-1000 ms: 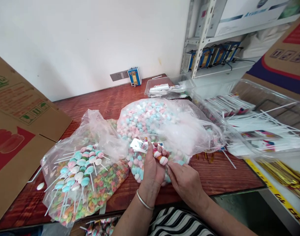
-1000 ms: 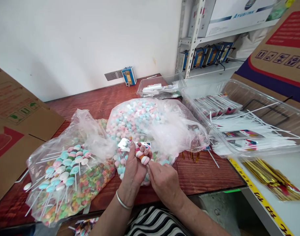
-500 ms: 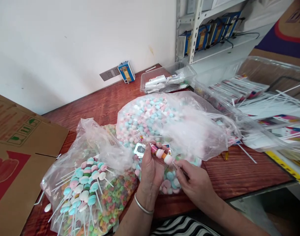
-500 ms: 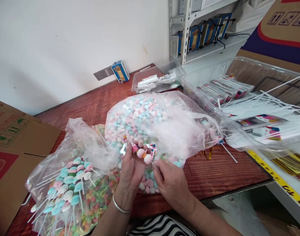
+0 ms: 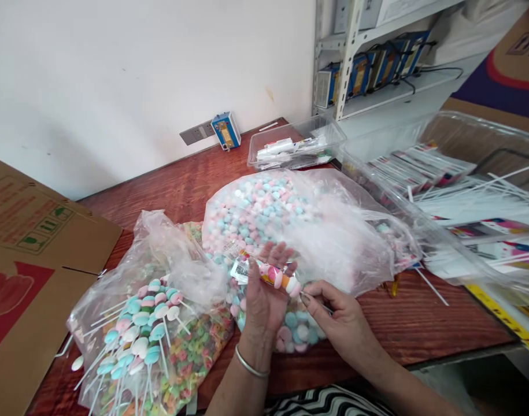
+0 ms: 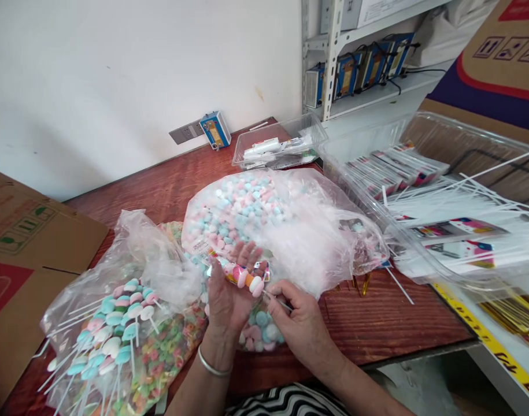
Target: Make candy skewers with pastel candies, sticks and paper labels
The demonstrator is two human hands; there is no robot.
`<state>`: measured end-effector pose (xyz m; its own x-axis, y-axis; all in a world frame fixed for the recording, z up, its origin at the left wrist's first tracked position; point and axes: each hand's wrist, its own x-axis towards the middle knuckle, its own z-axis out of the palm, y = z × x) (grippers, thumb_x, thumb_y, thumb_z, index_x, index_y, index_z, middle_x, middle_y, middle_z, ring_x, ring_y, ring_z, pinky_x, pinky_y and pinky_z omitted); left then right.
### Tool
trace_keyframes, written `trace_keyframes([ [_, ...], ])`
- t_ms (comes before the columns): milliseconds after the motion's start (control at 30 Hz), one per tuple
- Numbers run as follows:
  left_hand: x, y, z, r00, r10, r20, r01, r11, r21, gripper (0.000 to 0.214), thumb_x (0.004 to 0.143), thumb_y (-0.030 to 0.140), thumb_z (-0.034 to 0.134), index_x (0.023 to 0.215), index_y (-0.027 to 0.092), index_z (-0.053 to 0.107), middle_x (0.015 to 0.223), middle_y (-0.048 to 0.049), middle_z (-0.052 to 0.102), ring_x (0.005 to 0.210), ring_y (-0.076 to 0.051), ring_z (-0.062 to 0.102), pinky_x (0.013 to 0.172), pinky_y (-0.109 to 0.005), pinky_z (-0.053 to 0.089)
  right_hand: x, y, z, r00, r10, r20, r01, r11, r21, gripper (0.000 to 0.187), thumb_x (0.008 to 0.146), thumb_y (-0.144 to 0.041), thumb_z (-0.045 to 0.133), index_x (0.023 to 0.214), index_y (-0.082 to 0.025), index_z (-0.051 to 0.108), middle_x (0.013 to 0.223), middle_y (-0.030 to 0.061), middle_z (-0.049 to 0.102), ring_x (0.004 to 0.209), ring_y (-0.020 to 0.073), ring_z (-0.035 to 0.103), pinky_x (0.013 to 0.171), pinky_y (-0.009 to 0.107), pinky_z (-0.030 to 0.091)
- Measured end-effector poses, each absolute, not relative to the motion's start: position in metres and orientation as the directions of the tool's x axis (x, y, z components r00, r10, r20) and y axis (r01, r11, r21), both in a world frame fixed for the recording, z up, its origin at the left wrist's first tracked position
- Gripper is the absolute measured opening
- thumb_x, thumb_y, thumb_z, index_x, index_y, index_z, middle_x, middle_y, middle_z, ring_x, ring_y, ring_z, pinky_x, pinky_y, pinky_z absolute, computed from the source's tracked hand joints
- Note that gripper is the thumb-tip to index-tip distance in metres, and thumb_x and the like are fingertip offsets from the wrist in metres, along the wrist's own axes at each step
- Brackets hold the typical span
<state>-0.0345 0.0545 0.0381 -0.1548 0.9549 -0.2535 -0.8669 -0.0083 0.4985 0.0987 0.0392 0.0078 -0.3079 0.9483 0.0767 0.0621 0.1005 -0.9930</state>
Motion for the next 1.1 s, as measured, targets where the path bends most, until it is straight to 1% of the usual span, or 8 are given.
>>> trace_keyframes([
  [167,-0.046,0.064,0.044,-0.186,0.97,-0.154,-0.875,-0.092,0.475,0.021,0.08,0.029,0.071,0.096,0.018,0.067,0.067,0.0036,0.06,0.071,-0.012,0.062,0.089,-0.034,0.051,0.105,0.043,0.015,-0.489,0.817,-0.305,-0.331,-0.497,-0.802,0.029,0.082,-0.046,0.067,0.078,-0.019,0.058,0.05,-0.011,0.033,0.04,0.0034,0.022,0.037,0.017,0.022],
  [333,-0.034,0.067,0.051,-0.182,0.951,-0.249,-0.915,-0.072,0.397,0.013,0.087,0.028,0.063,0.082,0.016,0.063,0.055,0.0077,0.042,0.052,-0.005,0.047,0.075,-0.025,0.052,0.112,0.044,0.021,-0.735,0.542,-0.407,-0.282,-0.79,-0.544,0.029,0.087,-0.047,0.059,0.082,-0.019,0.058,0.045,-0.0139,0.022,0.036,0.0031,0.007,0.032,0.017,0.015],
  [433,-0.029,0.069,0.053,-0.21,0.912,-0.351,-0.907,-0.048,0.417,0.016,0.088,0.028,0.062,0.078,0.015,0.061,0.056,0.0069,0.043,0.053,-0.006,0.047,0.072,-0.026,0.052,0.116,0.045,0.017,-0.596,0.732,-0.33,-0.241,-0.555,-0.797,0.031,0.09,-0.047,0.052,0.081,-0.018,0.058,0.046,-0.012,0.026,0.035,0.0048,0.015,0.034,0.019,0.02],
  [533,-0.028,0.07,0.056,-0.236,0.866,-0.44,-0.897,-0.019,0.442,0.014,0.088,0.024,0.061,0.077,0.015,0.059,0.06,0.0052,0.046,0.056,-0.008,0.051,0.072,-0.028,0.052,0.121,0.046,0.011,-0.394,0.916,0.078,0.104,0.129,-0.986,0.026,0.094,-0.034,0.048,0.081,-0.016,0.061,0.056,-0.0029,0.05,0.046,0.0096,0.044,0.045,0.023,0.033],
  [600,-0.027,0.07,0.058,-0.238,0.845,-0.478,-0.897,-0.003,0.442,0.013,0.088,0.023,0.061,0.078,0.015,0.059,0.062,0.0045,0.048,0.058,-0.008,0.052,0.073,-0.029,0.053,0.124,0.046,0.008,-0.386,0.821,0.421,0.376,0.557,-0.741,0.019,0.095,-0.022,0.049,0.086,-0.014,0.064,0.065,0.0025,0.061,0.056,0.0134,0.054,0.054,0.026,0.037],
  [667,-0.024,0.07,0.058,-0.248,0.831,-0.499,-0.897,-0.003,0.442,0.014,0.088,0.025,0.061,0.078,0.015,0.059,0.062,0.0045,0.047,0.058,-0.008,0.052,0.074,-0.03,0.053,0.124,0.046,0.006,-0.449,0.652,0.611,0.512,0.748,-0.422,0.013,0.093,-0.015,0.052,0.094,-0.012,0.065,0.064,0.0035,0.064,0.056,0.0149,0.056,0.057,0.028,0.037],
  [767,-0.018,0.069,0.058,-0.28,0.808,-0.518,-0.887,-0.011,0.463,0.017,0.088,0.027,0.062,0.076,0.016,0.057,0.064,0.0041,0.048,0.057,-0.008,0.051,0.071,-0.03,0.054,0.119,0.047,0.004,-0.498,0.553,0.667,0.56,0.793,-0.24,0.013,0.093,-0.013,0.053,0.1,-0.01,0.064,0.06,0.0023,0.063,0.053,0.0151,0.056,0.057,0.029,0.036],
  [1100,-0.012,0.065,0.054,-0.288,0.833,-0.472,-0.866,-0.017,0.5,0.021,0.085,0.036,0.065,0.081,0.017,0.056,0.064,0.004,0.047,0.06,-0.01,0.053,0.067,-0.027,0.052,0.112,0.047,0.001,-0.381,0.77,0.512,0.487,0.638,-0.596,0.02,0.096,-0.023,0.049,0.084,-0.017,0.063,0.064,0.0025,0.061,0.057,0.0145,0.056,0.054,0.026,0.038],
])
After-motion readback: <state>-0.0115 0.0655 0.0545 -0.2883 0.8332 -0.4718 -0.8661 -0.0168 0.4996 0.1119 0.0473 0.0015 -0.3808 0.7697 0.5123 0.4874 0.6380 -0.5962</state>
